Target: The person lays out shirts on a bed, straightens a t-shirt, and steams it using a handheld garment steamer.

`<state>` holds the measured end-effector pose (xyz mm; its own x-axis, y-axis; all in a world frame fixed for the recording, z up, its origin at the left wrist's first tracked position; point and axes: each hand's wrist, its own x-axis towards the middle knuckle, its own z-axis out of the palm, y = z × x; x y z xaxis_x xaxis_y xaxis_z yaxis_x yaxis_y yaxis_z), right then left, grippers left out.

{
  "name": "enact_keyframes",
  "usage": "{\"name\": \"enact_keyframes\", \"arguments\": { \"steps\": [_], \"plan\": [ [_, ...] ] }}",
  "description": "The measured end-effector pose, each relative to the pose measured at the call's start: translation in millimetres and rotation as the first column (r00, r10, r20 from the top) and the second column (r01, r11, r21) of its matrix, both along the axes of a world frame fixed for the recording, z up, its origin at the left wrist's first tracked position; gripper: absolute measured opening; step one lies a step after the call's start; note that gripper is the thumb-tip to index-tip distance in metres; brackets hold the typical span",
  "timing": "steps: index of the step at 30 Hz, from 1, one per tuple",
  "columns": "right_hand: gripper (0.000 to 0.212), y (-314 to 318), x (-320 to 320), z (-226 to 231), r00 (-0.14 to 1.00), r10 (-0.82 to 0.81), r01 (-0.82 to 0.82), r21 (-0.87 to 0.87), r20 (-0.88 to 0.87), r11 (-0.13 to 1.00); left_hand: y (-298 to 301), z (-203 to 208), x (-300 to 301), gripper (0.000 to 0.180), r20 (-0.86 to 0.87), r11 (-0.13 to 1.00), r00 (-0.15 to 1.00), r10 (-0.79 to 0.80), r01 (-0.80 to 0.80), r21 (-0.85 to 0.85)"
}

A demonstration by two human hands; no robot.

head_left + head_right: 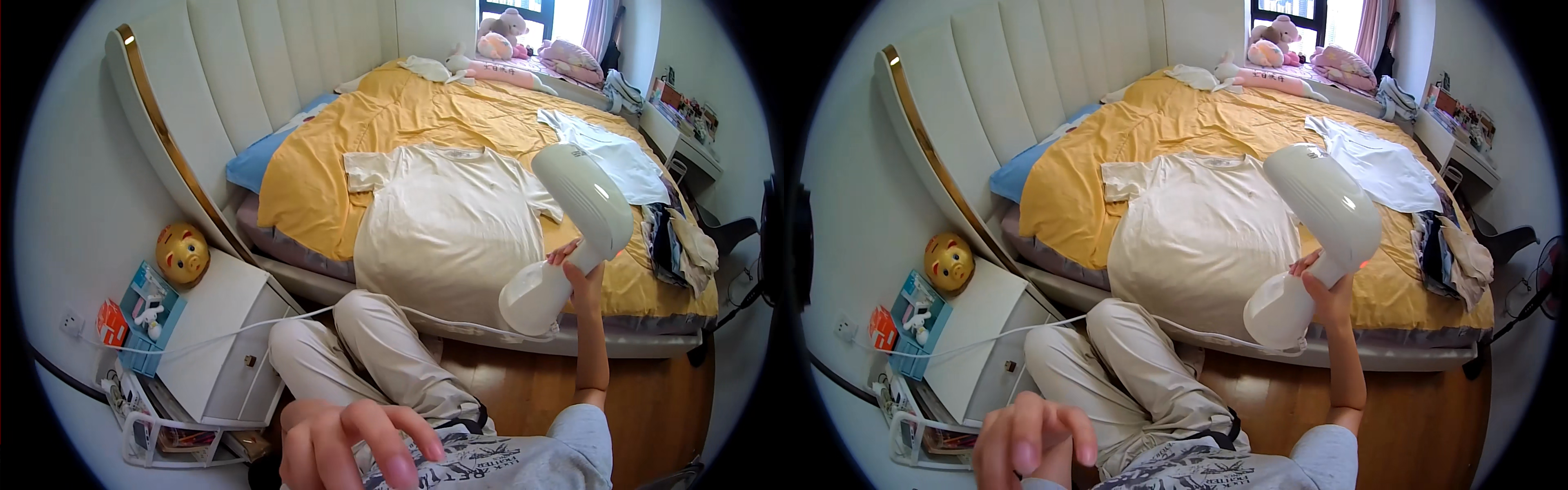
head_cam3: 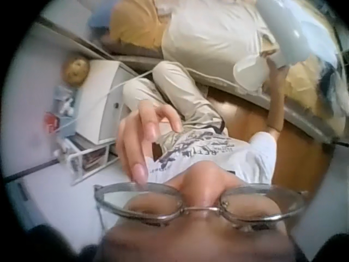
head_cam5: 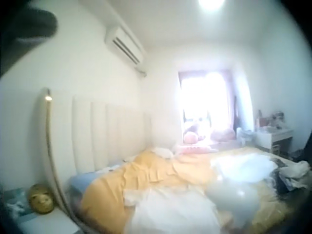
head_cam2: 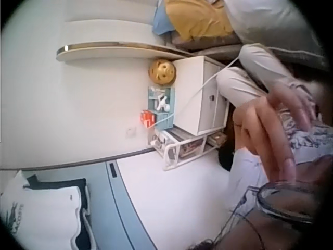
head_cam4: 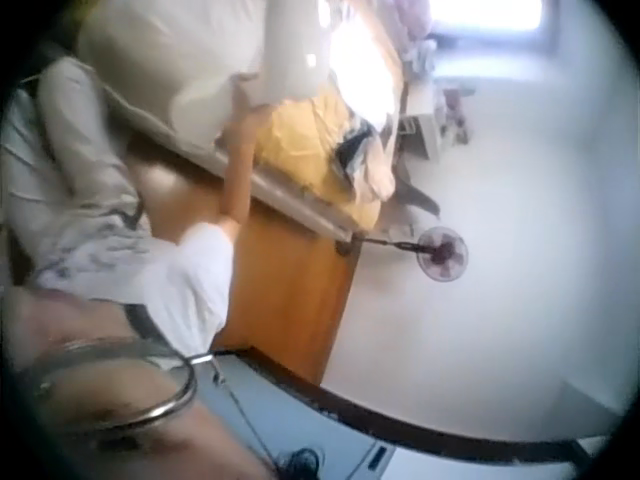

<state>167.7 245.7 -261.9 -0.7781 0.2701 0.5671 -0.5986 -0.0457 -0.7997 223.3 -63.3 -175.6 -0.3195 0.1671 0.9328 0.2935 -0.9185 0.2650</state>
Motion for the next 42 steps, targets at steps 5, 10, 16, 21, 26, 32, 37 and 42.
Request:
{"name": "enact_keyframes", "arguments": {
  "steps": [5, 10, 16, 21, 26, 32, 37, 42],
  "plan": [
    [0.022, 0, 7, 2, 0.992, -0.107, 0.099, 0.119, 0.064, 0.988, -2, 3, -8, 0.008, -0.058, 0.995, 0.994, -0.091, 0.093, 0.034],
    [0.023, -1, -8, 35, 0.992, -0.123, 0.122, 0.224, -0.009, 0.967, -23, -10, -35, 0.009, -0.059, 0.995, 0.994, -0.091, 0.093, 0.028],
    [0.024, 29, -40, 90, 0.934, -0.204, 0.278, 0.240, -0.292, 0.930, -63, -100, -149, 0.033, -0.548, 0.086, 0.681, 0.486, -0.661, -0.745],
    [0.017, 53, -61, 158, 0.926, -0.148, 0.220, 0.178, -0.347, 0.959, -150, -235, -205, 0.037, -0.669, -0.827, 0.640, 0.379, -0.089, -0.554],
    [0.022, 129, -61, 183, 0.624, -0.203, 0.764, 0.535, -0.754, 0.360, -162, -206, -213, 0.023, -0.564, -0.689, 0.723, 0.400, -0.169, -0.705],
    [0.021, 140, -42, 183, 0.709, -0.283, 0.705, 0.645, -0.646, 0.294, -189, -145, -172, 0.006, -0.148, -0.133, 0.771, 0.620, -0.083, -0.988],
    [0.026, 136, -42, 152, 0.768, -0.599, 0.608, 0.555, -0.227, 0.568, -141, -119, -138, 0.013, -0.086, -0.083, 0.934, 0.347, -0.061, -0.995],
    [0.027, 118, -87, 85, 0.821, -0.426, 0.293, 0.360, 0.380, 0.886, -106, -164, -180, 0.026, -0.228, -0.299, 0.917, 0.329, -0.128, -0.946]
  ]
}}
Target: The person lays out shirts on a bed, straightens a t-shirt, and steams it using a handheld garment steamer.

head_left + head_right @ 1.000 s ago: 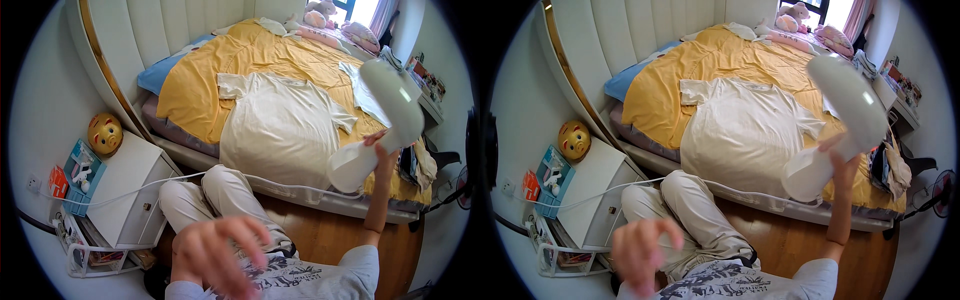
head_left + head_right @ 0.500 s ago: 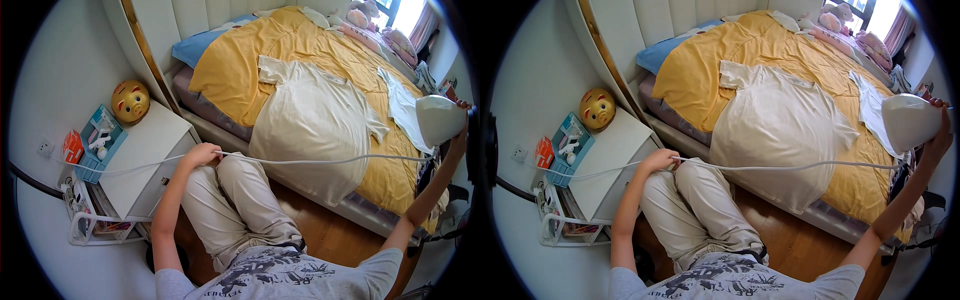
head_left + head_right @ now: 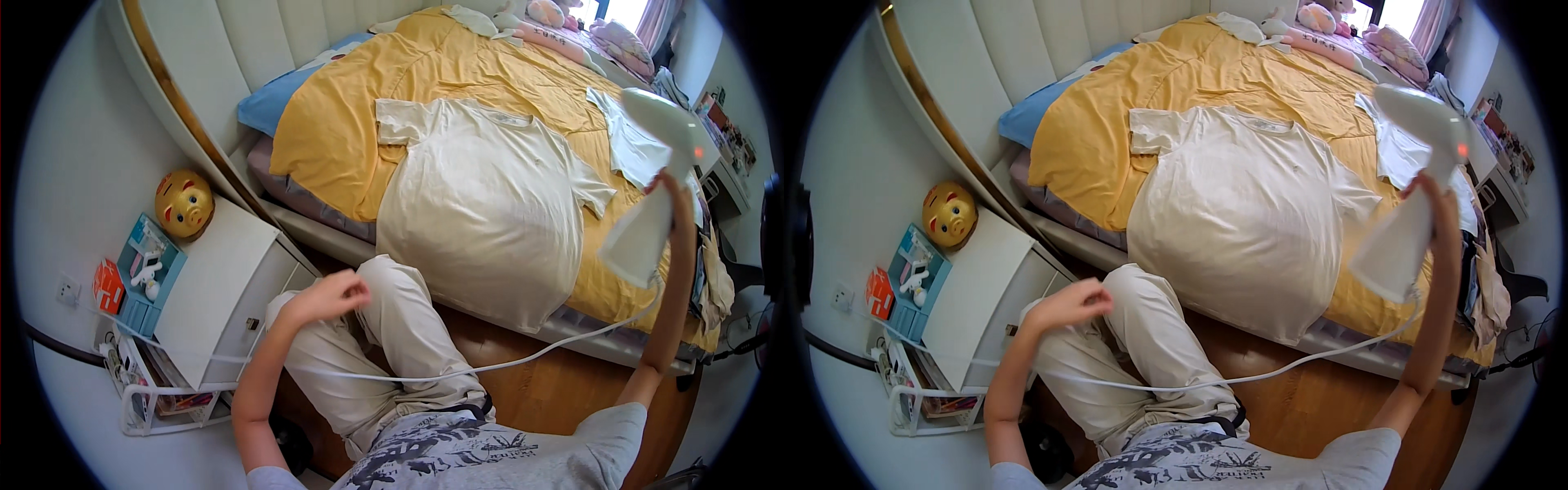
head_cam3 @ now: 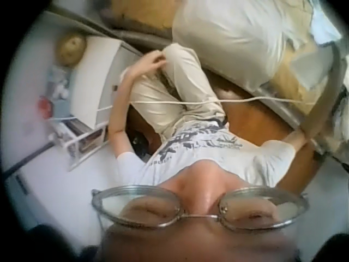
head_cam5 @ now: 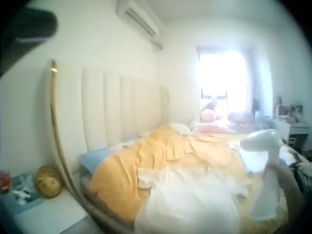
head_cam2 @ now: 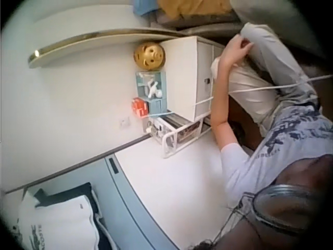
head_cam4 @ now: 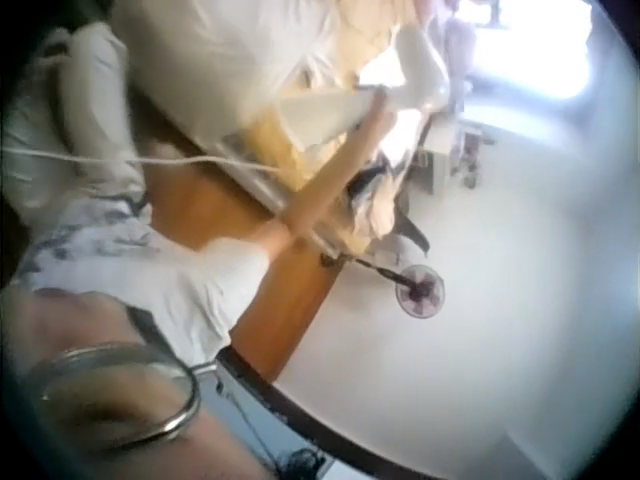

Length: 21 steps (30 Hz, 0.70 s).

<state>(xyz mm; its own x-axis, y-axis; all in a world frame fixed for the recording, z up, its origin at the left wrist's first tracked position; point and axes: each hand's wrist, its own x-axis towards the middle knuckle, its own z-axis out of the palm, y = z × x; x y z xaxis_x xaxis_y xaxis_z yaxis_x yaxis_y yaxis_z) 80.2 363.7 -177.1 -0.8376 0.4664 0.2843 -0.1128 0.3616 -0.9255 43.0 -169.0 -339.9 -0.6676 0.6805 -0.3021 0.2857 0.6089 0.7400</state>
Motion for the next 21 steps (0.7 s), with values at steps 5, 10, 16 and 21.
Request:
{"name": "enact_keyframes", "arguments": {
  "steps": [5, 10, 16, 21],
  "plan": [
    [0.026, -70, -40, -38, 0.951, 0.213, -0.177, -0.167, 0.225, 0.970, 34, -57, -85, 0.037, -0.270, 0.882, 0.864, 0.426, -0.329, 0.338],
    [0.029, -121, -84, -56, 0.850, 0.343, -0.213, -0.335, 0.401, 0.918, 50, -86, -133, 0.036, -0.066, 0.837, 0.875, 0.479, -0.433, 0.335],
    [0.030, -163, -141, -73, 0.793, 0.447, -0.299, -0.376, 0.413, 0.877, 47, -59, -139, 0.028, 0.111, 0.852, 0.932, 0.346, -0.362, 0.379],
    [0.031, -172, -173, -88, 0.782, 0.448, -0.270, -0.412, 0.434, 0.870, 38, -49, -155, 0.024, 0.063, 0.948, 0.974, 0.218, -0.227, 0.222]
  ]
}}
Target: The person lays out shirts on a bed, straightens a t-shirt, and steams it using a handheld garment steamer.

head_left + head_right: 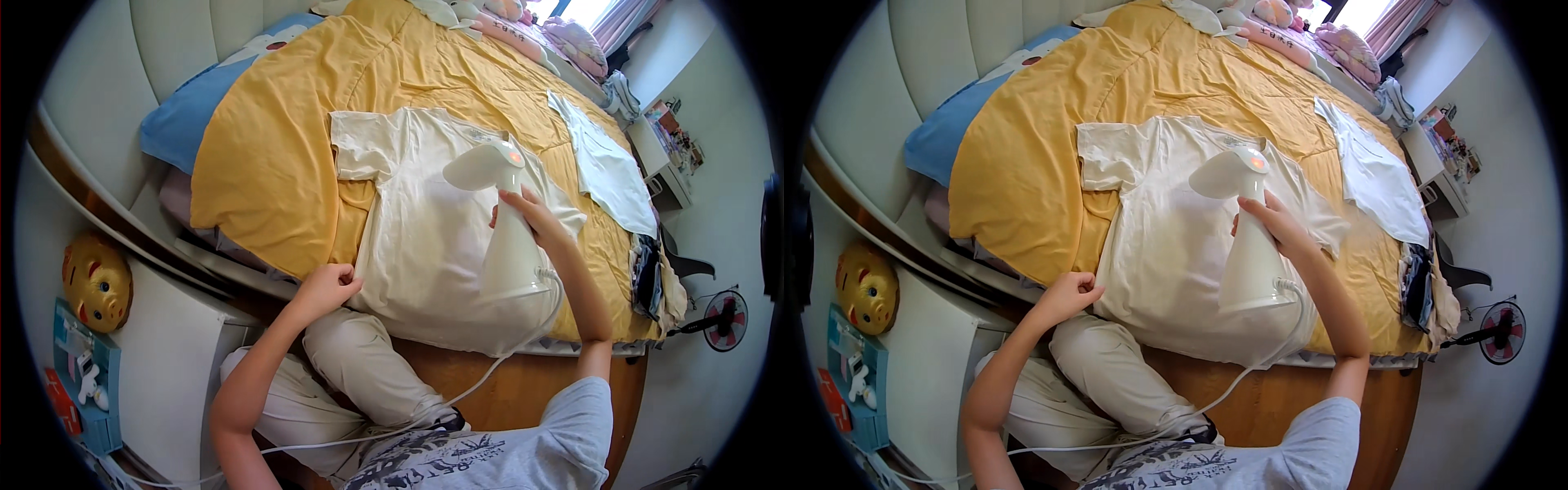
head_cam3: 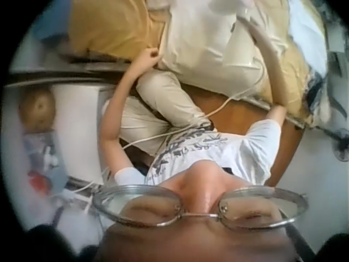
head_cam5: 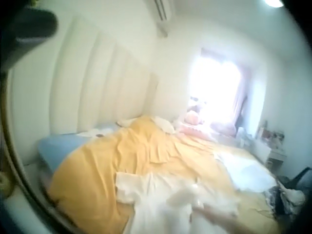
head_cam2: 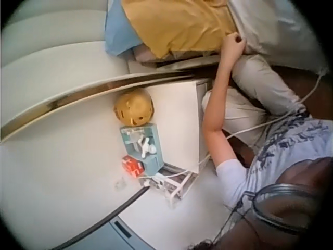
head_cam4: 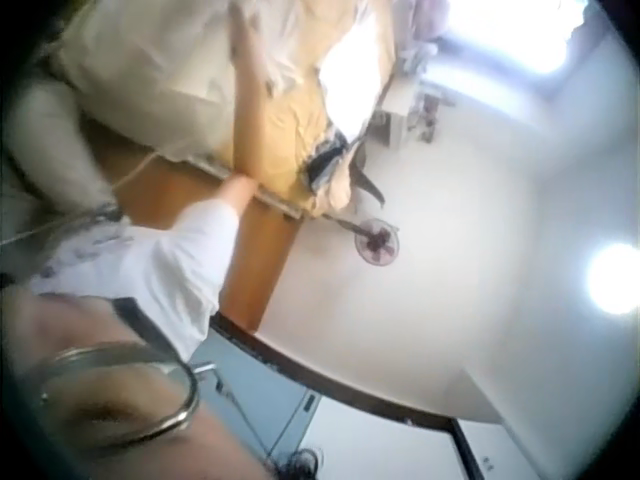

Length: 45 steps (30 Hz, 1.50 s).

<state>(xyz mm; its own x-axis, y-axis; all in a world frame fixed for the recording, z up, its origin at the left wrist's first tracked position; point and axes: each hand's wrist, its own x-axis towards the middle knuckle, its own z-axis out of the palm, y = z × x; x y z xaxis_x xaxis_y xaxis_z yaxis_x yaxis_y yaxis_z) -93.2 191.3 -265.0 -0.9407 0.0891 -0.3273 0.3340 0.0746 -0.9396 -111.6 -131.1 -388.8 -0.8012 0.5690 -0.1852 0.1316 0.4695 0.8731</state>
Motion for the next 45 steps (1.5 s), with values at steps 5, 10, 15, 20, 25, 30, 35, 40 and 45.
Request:
{"name": "enact_keyframes", "arguments": {
  "steps": [5, 10, 15, 20, 25, 30, 35, 40, 45],
  "plan": [
    [0.032, -8, -21, -9, 1.000, -0.013, 0.013, 0.030, -0.006, 0.999, -12, 4, -21, 0.025, 0.095, 0.987, 0.986, -0.136, 0.143, -0.075],
    [0.033, -13, -37, -12, 0.994, -0.101, 0.098, 0.084, 0.031, 0.992, -10, 5, -36, 0.025, 0.158, 0.935, 0.928, -0.338, 0.350, -0.055],
    [0.032, -21, -58, -15, 0.993, -0.109, 0.106, 0.063, 0.040, 0.992, -11, -1, -48, 0.028, 0.152, 0.895, 0.893, -0.424, 0.439, -0.077],
    [0.035, -26, -76, -15, 0.999, -0.033, 0.030, 0.097, 0.022, 0.995, -8, 3, -44, 0.030, 0.046, 0.895, 0.903, -0.426, 0.429, -0.123],
    [0.035, -30, -106, -19, 0.994, -0.095, 0.087, 0.115, 0.062, 0.990, -14, 6, -40, 0.031, -0.019, 0.921, 0.930, -0.368, 0.361, -0.149],
    [0.039, -28, -131, -16, 0.993, -0.113, 0.110, 0.088, 0.030, 0.990, -15, 2, -45, 0.031, 0.005, 0.898, 0.904, -0.427, 0.425, -0.116],
    [0.039, -15, -162, -19, 0.996, -0.089, 0.087, 0.110, 0.019, 0.990, -16, -1, -49, 0.032, 0.018, 0.873, 0.875, -0.483, 0.483, -0.064],
    [0.039, 2, -188, -19, 0.996, -0.084, 0.089, 0.160, -0.036, 0.983, -14, 1, -54, 0.033, 0.082, 0.838, 0.841, -0.535, 0.540, -0.079],
    [0.044, 6, -164, -8, 0.985, -0.085, 0.106, 0.140, -0.148, 0.984, -17, -12, -52, 0.032, 0.114, 0.850, 0.846, -0.520, 0.526, -0.029]
  ]
}}
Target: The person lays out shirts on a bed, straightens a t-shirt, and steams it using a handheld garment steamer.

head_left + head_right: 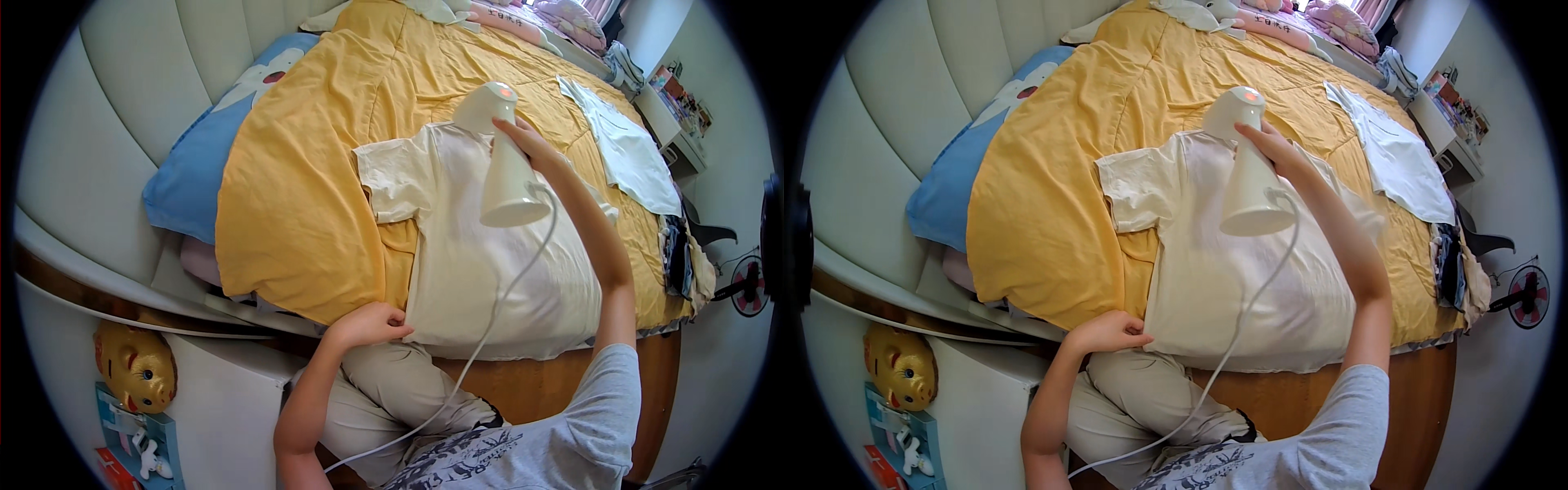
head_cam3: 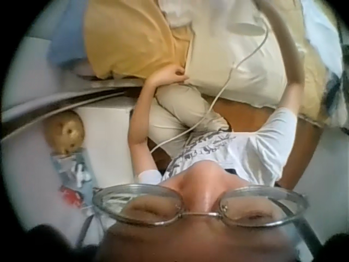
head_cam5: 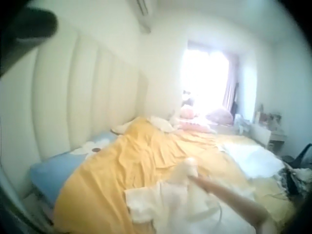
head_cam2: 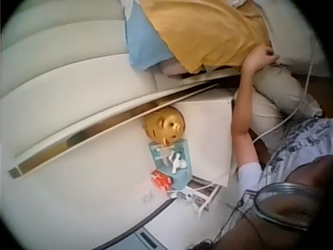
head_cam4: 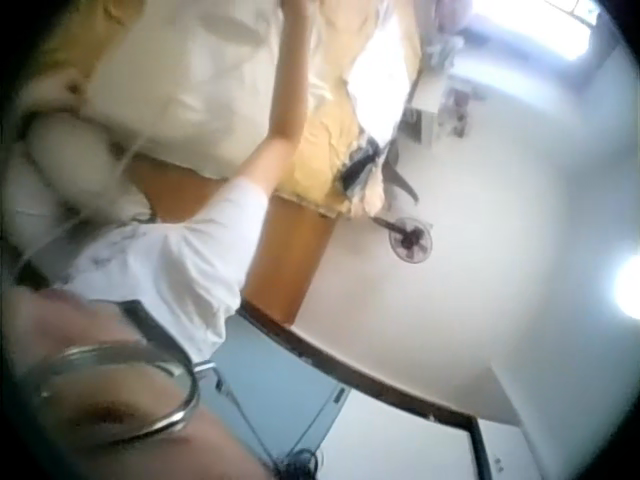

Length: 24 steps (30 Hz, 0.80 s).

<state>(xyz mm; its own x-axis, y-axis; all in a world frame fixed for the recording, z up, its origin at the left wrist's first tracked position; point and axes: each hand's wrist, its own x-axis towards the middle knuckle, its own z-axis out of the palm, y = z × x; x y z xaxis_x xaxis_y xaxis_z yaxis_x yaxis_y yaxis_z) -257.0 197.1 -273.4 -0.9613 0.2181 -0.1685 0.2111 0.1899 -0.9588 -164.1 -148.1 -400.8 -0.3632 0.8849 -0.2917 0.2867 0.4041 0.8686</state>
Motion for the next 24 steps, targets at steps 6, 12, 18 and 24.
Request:
{"name": "enact_keyframes", "arguments": {
  "steps": [6, 12, 18, 24],
  "plan": [
    [0.037, -29, 101, 27, 0.997, -0.008, 0.012, -0.053, 0.082, 0.999, 11, 16, 6, 0.020, 0.288, 0.966, 0.933, 0.215, -0.247, 0.080],
    [0.035, -62, 182, 20, 0.984, 0.008, 0.020, -0.154, 0.179, 0.988, 10, 6, 1, 0.016, 0.313, 0.966, 0.918, 0.243, -0.259, 0.012],
    [0.039, -70, 204, -8, 0.988, 0.015, 0.009, -0.156, 0.156, 0.988, 12, 0, 2, 0.015, 0.418, 0.958, 0.877, 0.235, -0.281, 0.051],
    [0.042, -69, 180, -17, 0.990, -0.049, 0.066, -0.126, 0.133, 0.990, 12, -1, 4, 0.014, 0.483, 0.958, 0.850, 0.209, -0.278, 0.076]
  ]
}}
